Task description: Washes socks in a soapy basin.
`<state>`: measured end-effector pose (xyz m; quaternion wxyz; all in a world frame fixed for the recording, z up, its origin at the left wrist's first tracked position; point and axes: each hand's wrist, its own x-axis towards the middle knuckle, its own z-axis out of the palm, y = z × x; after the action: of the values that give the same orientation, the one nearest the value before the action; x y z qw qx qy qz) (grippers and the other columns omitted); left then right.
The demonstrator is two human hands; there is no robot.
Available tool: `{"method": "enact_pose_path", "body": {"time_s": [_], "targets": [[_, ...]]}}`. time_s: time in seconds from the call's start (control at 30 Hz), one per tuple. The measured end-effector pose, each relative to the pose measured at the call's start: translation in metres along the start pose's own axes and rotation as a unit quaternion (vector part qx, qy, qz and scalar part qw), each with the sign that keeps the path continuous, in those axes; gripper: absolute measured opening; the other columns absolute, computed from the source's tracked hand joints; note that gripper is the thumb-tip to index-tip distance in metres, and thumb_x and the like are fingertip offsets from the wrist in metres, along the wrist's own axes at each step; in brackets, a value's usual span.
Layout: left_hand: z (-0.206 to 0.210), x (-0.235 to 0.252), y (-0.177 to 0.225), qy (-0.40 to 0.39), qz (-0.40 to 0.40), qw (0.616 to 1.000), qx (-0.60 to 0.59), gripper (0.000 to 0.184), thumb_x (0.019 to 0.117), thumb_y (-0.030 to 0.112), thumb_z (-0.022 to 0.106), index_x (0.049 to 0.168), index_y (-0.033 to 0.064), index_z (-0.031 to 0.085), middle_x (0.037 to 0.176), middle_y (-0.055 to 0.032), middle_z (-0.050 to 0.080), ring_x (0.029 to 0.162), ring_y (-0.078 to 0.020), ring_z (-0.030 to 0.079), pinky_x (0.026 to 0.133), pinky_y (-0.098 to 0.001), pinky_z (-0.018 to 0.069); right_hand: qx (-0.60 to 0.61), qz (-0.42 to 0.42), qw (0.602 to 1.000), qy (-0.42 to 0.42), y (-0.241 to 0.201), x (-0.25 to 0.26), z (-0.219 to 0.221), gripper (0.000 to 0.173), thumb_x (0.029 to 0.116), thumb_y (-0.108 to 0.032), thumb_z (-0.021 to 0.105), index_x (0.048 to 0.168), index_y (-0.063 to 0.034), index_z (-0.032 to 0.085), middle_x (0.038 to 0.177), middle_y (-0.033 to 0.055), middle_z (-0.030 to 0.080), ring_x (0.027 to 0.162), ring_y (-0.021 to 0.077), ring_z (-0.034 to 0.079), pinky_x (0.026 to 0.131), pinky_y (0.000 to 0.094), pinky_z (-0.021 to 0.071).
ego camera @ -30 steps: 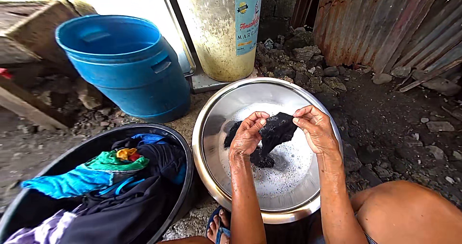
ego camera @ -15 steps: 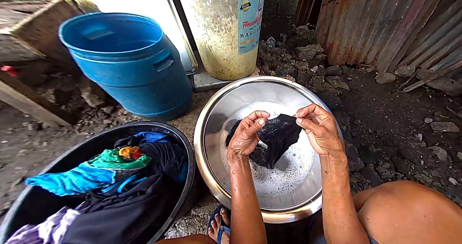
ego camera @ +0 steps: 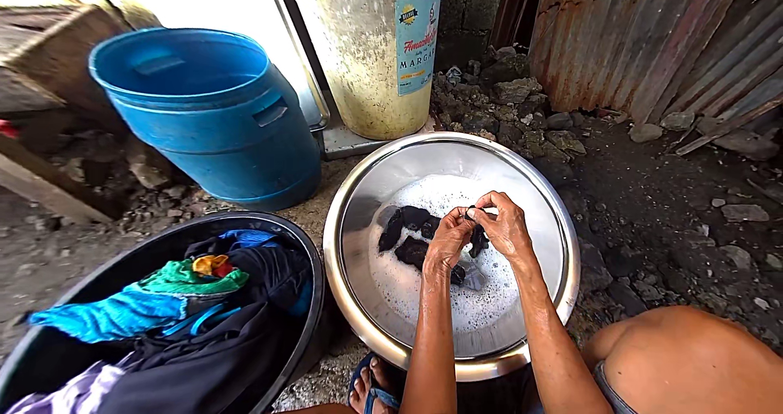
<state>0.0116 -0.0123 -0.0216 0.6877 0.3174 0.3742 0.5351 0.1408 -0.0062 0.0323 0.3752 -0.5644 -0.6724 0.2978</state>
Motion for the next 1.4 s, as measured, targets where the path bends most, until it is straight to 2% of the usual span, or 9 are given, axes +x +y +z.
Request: {"method": "enact_pose_path", "body": {"time_s": [0.13, 0.4, 0.67, 0.8, 0.93, 1.07, 1.2, 1.27, 1.4], "targets": [[-0.003, 0.005, -0.006, 0.059, 0.010, 0.998, -0.008, 0.010, 0.0980, -0.006, 0.056, 0.106, 0.0005, 0.057, 0.086, -0.0051, 0.066, 0.077, -0.0118, 0.065, 0.073, -0.0280, 0.0567, -0.062, 0.067, 0.988, -0.124, 0.004, 0.002, 0.000, 0.056, 0.0906, -0.034, 0.078, 0.128, 0.0037, 0.061, 0.117, 0.0225, 0.065, 0.110, 0.0338, 0.063, 0.100, 0.0494, 0.0491], [-0.019, 0.003, -0.005, 0.052, -0.034, 0.985, -0.161, 0.015, 0.1070, 0.004, 0.041, 0.105, 0.0066, 0.055, 0.089, -0.0084, 0.069, 0.079, -0.0192, 0.070, 0.074, -0.0370, 0.0603, 0.167, 0.189, 0.964, -0.084, 0.052, 0.009, 0.028, 0.020, 0.0991, -0.003, 0.058, 0.115, 0.0083, 0.058, 0.098, 0.0195, 0.065, 0.082, 0.0227, 0.068, 0.076, 0.0387, 0.0602], [-0.039, 0.000, -0.019, 0.056, -0.024, 0.976, -0.211, 0.012, 0.1073, 0.015, 0.045, 0.113, 0.0095, 0.054, 0.094, -0.0096, 0.070, 0.085, -0.0212, 0.071, 0.076, -0.0385, 0.0615, 0.566, 0.300, 0.767, 0.036, 0.056, 0.005, 0.039, 0.013, 0.1038, -0.001, 0.035, 0.110, -0.0086, 0.043, 0.078, 0.0052, 0.059, 0.064, 0.0154, 0.064, 0.061, 0.0329, 0.0592], [-0.056, -0.005, -0.026, -0.089, -0.039, 0.995, 0.022, 0.034, 0.0969, 0.009, 0.061, 0.128, 0.0075, 0.049, 0.103, -0.0055, 0.071, 0.086, -0.0127, 0.070, 0.074, -0.0289, 0.0593, 0.546, 0.262, 0.795, 0.011, 0.053, 0.002, 0.040, 0.021, 0.0974, 0.004, 0.038, 0.113, -0.0077, 0.047, 0.078, 0.0040, 0.059, 0.067, 0.0144, 0.062, 0.064, 0.0332, 0.0573], [-0.045, 0.002, -0.037, 0.085, -0.105, 0.958, 0.252, 0.021, 0.0992, 0.002, 0.059, 0.120, 0.0017, 0.059, 0.095, -0.0091, 0.065, 0.068, -0.0125, 0.057, 0.055, -0.0275, 0.0457, 0.472, 0.241, 0.847, -0.044, 0.056, -0.003, 0.045, 0.021, 0.0953, 0.003, 0.040, 0.111, -0.0044, 0.051, 0.075, 0.0033, 0.058, 0.066, 0.0142, 0.061, 0.065, 0.0344, 0.0567], [-0.046, 0.000, -0.061, 0.212, -0.146, 0.829, 0.496, 0.031, 0.0980, 0.012, 0.061, 0.123, -0.0049, 0.065, 0.125, -0.0288, 0.065, 0.119, -0.0414, 0.062, 0.101, -0.0577, 0.0486, 0.264, 0.225, 0.917, -0.196, 0.041, -0.013, 0.060, 0.020, 0.0995, -0.006, 0.061, 0.118, 0.0014, 0.061, 0.103, 0.0133, 0.066, 0.091, 0.0173, 0.062, 0.086, 0.0360, 0.0521], [-0.054, -0.015, -0.063, 0.262, -0.166, 0.868, 0.387, 0.030, 0.1010, 0.006, 0.054, 0.129, -0.0036, 0.061, 0.119, -0.0267, 0.065, 0.103, -0.0354, 0.065, 0.088, -0.0494, 0.0539, 0.003, 0.214, 0.934, -0.285, 0.050, -0.019, 0.070, 0.050, 0.0895, -0.009, 0.078, 0.134, 0.0002, 0.057, 0.117, 0.0269, 0.065, 0.109, 0.0390, 0.063, 0.099, 0.0565, 0.0488], [-0.048, -0.020, -0.053, 0.274, -0.148, 0.914, 0.260, 0.032, 0.1047, 0.005, 0.047, 0.136, 0.0014, 0.053, 0.113, -0.0229, 0.062, 0.089, -0.0295, 0.062, 0.076, -0.0449, 0.0545, -0.041, 0.213, 0.937, -0.273, 0.067, -0.024, 0.078, 0.039, 0.0915, -0.008, 0.072, 0.129, -0.0001, 0.064, 0.120, 0.0291, 0.066, 0.114, 0.0456, 0.063, 0.097, 0.0642, 0.0491], [-0.038, -0.018, -0.049, 0.299, -0.106, 0.913, 0.257, 0.040, 0.0981, 0.001, 0.050, 0.138, 0.0027, 0.049, 0.117, -0.0223, 0.062, 0.097, -0.0307, 0.062, 0.077, -0.0483, 0.0537, -0.001, 0.229, 0.936, -0.266, 0.094, -0.022, 0.093, 0.029, 0.0981, -0.009, 0.056, 0.122, 0.0001, 0.069, 0.125, 0.0283, 0.065, 0.121, 0.0436, 0.061, 0.101, 0.0647, 0.0461]]}}
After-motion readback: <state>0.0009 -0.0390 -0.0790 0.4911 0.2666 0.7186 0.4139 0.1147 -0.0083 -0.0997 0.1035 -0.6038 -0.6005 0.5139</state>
